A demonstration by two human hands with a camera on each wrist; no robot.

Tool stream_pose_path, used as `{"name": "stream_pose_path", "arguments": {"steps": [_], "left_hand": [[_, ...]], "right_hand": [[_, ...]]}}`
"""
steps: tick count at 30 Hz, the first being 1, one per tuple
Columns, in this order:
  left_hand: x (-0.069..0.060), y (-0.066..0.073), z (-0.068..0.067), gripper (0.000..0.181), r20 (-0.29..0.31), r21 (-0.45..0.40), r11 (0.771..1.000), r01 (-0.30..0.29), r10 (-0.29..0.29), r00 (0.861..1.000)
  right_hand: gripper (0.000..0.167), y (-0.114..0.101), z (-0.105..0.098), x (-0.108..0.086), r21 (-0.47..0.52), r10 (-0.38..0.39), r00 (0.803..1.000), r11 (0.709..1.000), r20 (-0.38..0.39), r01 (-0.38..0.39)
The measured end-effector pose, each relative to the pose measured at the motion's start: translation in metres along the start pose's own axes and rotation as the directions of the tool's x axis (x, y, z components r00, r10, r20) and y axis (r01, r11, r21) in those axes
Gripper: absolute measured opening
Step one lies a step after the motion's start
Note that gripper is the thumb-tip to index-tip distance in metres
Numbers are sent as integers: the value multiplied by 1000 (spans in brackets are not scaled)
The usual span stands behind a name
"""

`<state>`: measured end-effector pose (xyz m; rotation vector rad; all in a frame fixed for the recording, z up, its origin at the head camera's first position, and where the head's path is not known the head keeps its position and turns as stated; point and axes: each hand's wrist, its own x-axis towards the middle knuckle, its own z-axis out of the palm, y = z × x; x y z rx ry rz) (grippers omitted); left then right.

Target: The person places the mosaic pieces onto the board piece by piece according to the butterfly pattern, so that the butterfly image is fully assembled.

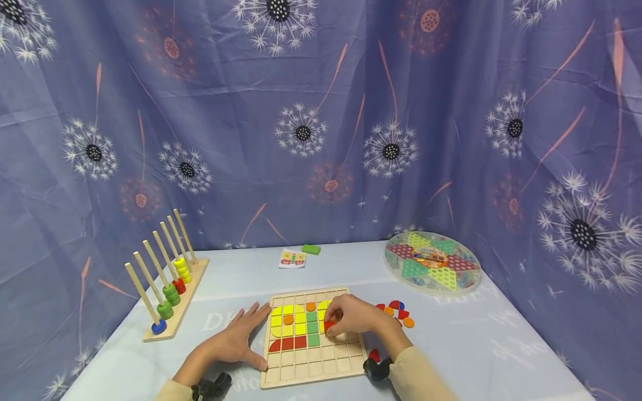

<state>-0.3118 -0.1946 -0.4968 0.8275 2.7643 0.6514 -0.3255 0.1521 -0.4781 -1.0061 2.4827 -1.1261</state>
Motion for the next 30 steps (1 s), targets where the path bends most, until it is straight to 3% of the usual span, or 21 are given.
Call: {"name": "stream_pose_path", "arguments": {"steps": [7, 14, 18, 24, 27, 30], "left_hand": [[1, 1, -3, 129, 1, 3, 1000, -8, 8, 1000], [2, -1, -4, 129, 11, 1, 1000, 8, -8, 1000], [1, -2, -3, 129, 7, -1, 1000, 11, -11, 1000], [0, -1, -2, 128, 0, 2, 1000, -5, 5, 1000], [-1, 0, -2, 128, -1, -2, 1000, -4, 4, 1000], [-1, 0, -2, 128, 1, -7, 1000, 0, 0, 1000]], "right_hand": [[21, -8, 6, 4, -32, 11, 999, 999, 52, -9], [17, -10, 8, 5, -61, -30, 997, 998, 69, 35], [14, -8, 6, 4, -19, -59, 997, 998, 54, 60], [13, 7, -18, -11, 10, -56, 997, 998, -57, 57], [15, 21, -33, -23, -12, 26, 988, 1000, -150, -28], [17, 37, -46, -36, -32, 119, 958, 991, -260, -131]]}}
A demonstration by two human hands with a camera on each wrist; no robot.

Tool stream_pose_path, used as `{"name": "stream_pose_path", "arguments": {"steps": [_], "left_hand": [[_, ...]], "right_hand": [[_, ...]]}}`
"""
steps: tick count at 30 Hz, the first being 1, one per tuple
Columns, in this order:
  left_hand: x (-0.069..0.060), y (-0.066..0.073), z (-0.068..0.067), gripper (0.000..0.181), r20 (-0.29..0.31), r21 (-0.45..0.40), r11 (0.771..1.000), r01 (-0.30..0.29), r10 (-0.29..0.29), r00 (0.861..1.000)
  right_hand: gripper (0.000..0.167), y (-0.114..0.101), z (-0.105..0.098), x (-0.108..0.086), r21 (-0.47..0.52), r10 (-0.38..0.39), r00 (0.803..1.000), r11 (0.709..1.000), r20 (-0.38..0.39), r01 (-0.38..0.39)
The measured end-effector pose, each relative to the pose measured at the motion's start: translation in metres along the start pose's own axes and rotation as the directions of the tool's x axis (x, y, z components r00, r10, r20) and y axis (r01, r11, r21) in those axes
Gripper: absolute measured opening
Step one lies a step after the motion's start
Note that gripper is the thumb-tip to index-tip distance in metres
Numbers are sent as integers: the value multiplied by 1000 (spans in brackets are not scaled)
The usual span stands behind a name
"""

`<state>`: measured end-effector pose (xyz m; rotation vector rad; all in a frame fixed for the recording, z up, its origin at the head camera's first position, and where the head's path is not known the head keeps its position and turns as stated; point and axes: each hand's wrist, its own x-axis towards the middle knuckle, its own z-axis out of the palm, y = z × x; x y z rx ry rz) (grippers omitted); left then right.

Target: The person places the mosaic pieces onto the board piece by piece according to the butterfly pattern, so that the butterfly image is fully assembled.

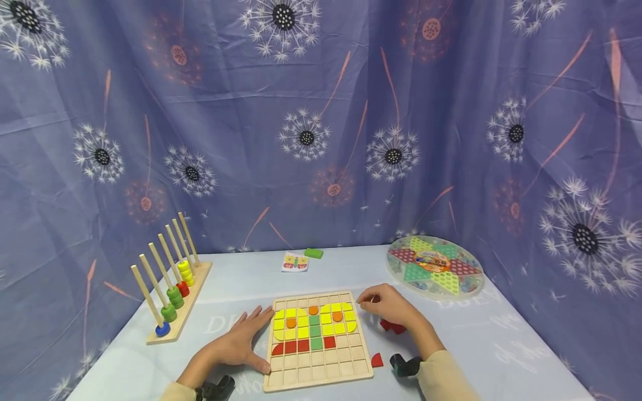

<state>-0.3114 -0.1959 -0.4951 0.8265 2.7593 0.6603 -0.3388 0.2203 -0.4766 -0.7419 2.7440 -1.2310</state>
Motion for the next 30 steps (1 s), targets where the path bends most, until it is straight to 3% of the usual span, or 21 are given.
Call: {"name": "stream_pose_path", "arguments": {"steps": [4, 8, 12, 15, 17, 21, 26, 30], "left_hand": [[1, -2, 1, 128, 3, 7, 1000, 7, -7, 1000], [2, -4, 1, 129, 1, 10, 1000, 7, -7, 1000], [2, -5, 1, 129, -10, 9, 1000, -1, 1, 1000], [1, -4, 2, 129, -9, -1, 1000, -1, 1, 1000], [1, -3, 2, 128, -7, -12, 1000, 4, -4, 1000], [1, 0, 1, 128, -2, -22, 1000, 15, -15, 1000], [1, 0, 1, 128, 2, -9, 1000, 14, -14, 1000], [1, -1, 0, 128, 3, 3, 1000, 7, -7, 1000]], "right_hand": [[18, 23, -13, -11, -10, 67, 992, 998, -106, -69], [19, 39, -21, -21, -4, 96, 989, 995, -113, -97], [18, 45, -30, -32, 27, 75, 996, 997, -47, -74], [17, 43, -38, -40, 86, 49, 998, 995, 48, -53], [18, 40, -43, -44, 114, 43, 993, 992, 114, -56], [27, 38, -47, -51, 73, 28, 978, 996, 208, -44], [30, 35, -43, -54, 39, 0, 975, 999, 220, -9], [26, 35, -37, -52, 36, 22, 982, 999, 189, -30]]}}
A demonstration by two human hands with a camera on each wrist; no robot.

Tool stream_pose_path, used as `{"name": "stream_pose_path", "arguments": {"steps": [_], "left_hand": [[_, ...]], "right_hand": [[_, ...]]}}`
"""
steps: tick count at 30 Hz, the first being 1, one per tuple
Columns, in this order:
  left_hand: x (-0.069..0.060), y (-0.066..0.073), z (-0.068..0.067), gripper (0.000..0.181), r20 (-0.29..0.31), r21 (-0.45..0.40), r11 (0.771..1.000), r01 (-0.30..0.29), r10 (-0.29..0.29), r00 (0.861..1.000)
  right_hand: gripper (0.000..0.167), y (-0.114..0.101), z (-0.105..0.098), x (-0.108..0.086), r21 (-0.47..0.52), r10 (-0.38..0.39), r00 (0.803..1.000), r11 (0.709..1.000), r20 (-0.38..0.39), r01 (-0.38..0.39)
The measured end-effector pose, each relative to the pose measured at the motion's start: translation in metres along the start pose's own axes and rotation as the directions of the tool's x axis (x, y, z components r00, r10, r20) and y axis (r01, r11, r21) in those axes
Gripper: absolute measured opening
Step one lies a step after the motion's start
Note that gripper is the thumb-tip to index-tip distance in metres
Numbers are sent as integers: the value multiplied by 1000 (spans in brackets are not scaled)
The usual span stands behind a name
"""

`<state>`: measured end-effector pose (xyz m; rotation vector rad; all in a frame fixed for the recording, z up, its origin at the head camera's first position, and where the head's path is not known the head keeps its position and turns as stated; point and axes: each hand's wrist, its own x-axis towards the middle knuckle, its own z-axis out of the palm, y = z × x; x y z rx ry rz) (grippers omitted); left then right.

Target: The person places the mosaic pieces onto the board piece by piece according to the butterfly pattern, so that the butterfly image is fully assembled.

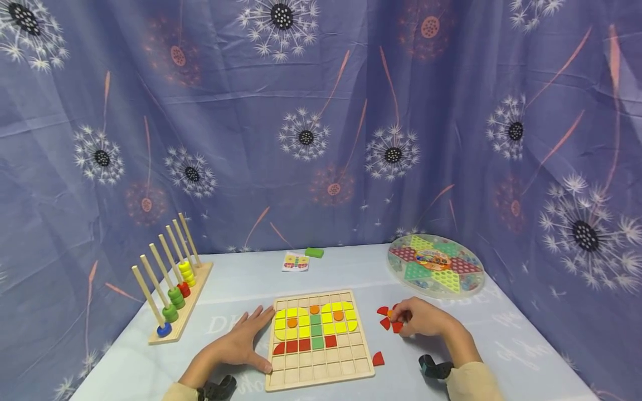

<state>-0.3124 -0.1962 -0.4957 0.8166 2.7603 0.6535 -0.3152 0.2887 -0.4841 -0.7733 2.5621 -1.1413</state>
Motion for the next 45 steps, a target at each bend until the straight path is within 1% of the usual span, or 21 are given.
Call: {"name": "stream_pose_path", "arguments": {"steps": [5, 8, 10, 12, 15, 20, 25, 29, 34, 40, 45], "left_hand": [[1, 1, 0, 128, 0, 0, 1000, -9, 9, 1000], [1, 1, 0, 128, 2, 2, 1000, -2, 2, 1000], [0, 1, 0, 129, 1, 5, 1000, 4, -4, 1000], [0, 2, -1, 129, -1, 3, 1000, 6, -6, 1000], [-1, 3, -3, 129, -7, 2, 1000, 1, -1, 1000], [-1, 5, -4, 128, -8, -4, 1000, -10, 10, 1000], [-1, 5, -3, 128, -9, 3, 1000, -8, 8, 1000], [-1, 5, -3, 129, -11, 15, 1000, 0, 0, 1000], [-1, 5, -3, 128, -5, 2, 1000, -3, 4, 1000], [-3, 4, -1, 129, -17, -3, 999, -32, 32, 999], [-3, 3, 0, 130, -15, -1, 1000, -26, 26, 1000]], "right_hand": [[24, -1, 4, 2, 29, 55, 998, 998, -20, -55], [24, -4, 6, 6, 14, 53, 998, 999, -37, -52], [24, -8, 9, 10, 7, 30, 999, 1000, -42, -30], [25, -14, 14, 15, -1, -8, 999, 1000, -40, 8], [25, -26, 22, 23, 15, -62, 998, 998, -22, 63], [24, -44, 38, 33, -10, -115, 993, 993, 3, 115], [23, -56, 52, 41, -52, -158, 987, 986, -4, 158], [24, -62, 62, 47, -83, -149, 989, 985, 14, 149], [21, -66, 69, 52, -112, -85, 996, 990, 31, 88], [20, -68, 72, 54, -123, -112, 993, 986, 49, 117], [20, -65, 74, 56, -108, -118, 991, 986, 56, 124]]}}
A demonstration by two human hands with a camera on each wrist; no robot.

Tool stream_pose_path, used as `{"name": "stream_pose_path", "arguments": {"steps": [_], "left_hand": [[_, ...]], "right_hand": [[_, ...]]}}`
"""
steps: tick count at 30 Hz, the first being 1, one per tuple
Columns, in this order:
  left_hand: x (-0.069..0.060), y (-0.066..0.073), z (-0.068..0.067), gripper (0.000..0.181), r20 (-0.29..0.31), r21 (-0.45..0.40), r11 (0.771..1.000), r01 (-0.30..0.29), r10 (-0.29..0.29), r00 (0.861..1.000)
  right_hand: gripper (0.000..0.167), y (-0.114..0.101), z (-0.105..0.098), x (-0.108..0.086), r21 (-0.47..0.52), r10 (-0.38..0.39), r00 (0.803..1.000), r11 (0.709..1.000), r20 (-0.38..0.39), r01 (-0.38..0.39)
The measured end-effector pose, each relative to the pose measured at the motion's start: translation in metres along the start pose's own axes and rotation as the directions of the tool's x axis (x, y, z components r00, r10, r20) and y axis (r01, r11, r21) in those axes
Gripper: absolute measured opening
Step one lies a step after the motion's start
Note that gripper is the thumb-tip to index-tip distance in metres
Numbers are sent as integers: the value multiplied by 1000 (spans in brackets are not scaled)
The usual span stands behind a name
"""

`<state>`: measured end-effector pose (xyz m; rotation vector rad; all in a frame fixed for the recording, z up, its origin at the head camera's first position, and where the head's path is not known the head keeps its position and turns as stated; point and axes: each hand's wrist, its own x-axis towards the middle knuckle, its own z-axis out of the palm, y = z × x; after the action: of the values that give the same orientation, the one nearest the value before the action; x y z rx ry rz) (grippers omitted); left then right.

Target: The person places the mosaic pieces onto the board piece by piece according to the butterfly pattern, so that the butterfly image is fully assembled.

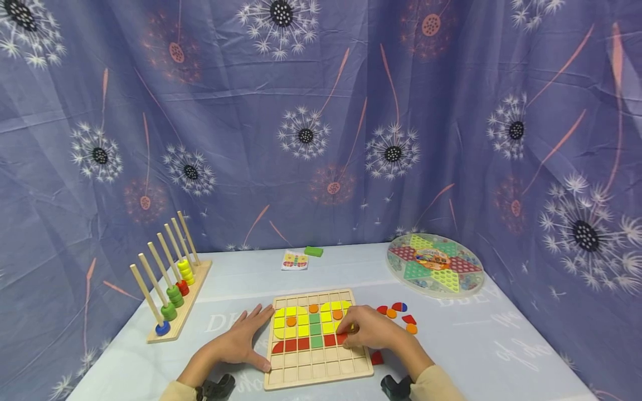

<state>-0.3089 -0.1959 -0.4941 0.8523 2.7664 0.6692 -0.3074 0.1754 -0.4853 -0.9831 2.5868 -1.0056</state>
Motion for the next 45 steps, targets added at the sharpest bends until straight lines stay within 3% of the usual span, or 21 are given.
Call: {"name": "stream_pose_path", "arguments": {"steps": [6, 12, 16, 20, 24, 32, 37, 41, 45], "left_hand": [[2, -2, 1, 131, 5, 5, 1000, 12, -12, 1000], [4, -4, 2, 131, 11, 11, 1000, 19, -19, 1000], [3, -3, 1, 130, 13, 2, 1000, 18, -18, 1000], [3, -4, 1, 130, 14, 2, 1000, 10, -10, 1000], [2, -5, 1, 130, 7, 2, 1000, 2, -2, 1000], [3, -6, 3, 131, 7, 14, 1000, 9, -9, 1000], [3, -6, 3, 131, 7, 23, 999, 24, -24, 1000], [3, -6, 3, 131, 8, 26, 999, 23, -23, 1000], [3, -5, 2, 131, 11, 24, 1000, 16, -16, 1000]], "right_hand": [[20, 2, -3, -4, 18, -10, 1000, 1000, -18, 10], [15, 7, -21, -19, 67, 0, 999, 998, -48, 3], [21, 15, -31, -29, 116, 49, 997, 992, 63, -56], [33, 18, -36, -38, 131, 79, 980, 986, 181, -104], [35, 17, -37, -41, 90, 77, 976, 991, 205, -97], [19, 14, -36, -41, 56, 107, 984, 992, 143, -116], [17, 21, -41, -44, -16, 137, 990, 991, 40, -136], [18, 31, -45, -47, -88, 175, 984, 980, -45, -178], [8, 36, -48, -48, -35, 149, 989, 988, -7, -149]]}}
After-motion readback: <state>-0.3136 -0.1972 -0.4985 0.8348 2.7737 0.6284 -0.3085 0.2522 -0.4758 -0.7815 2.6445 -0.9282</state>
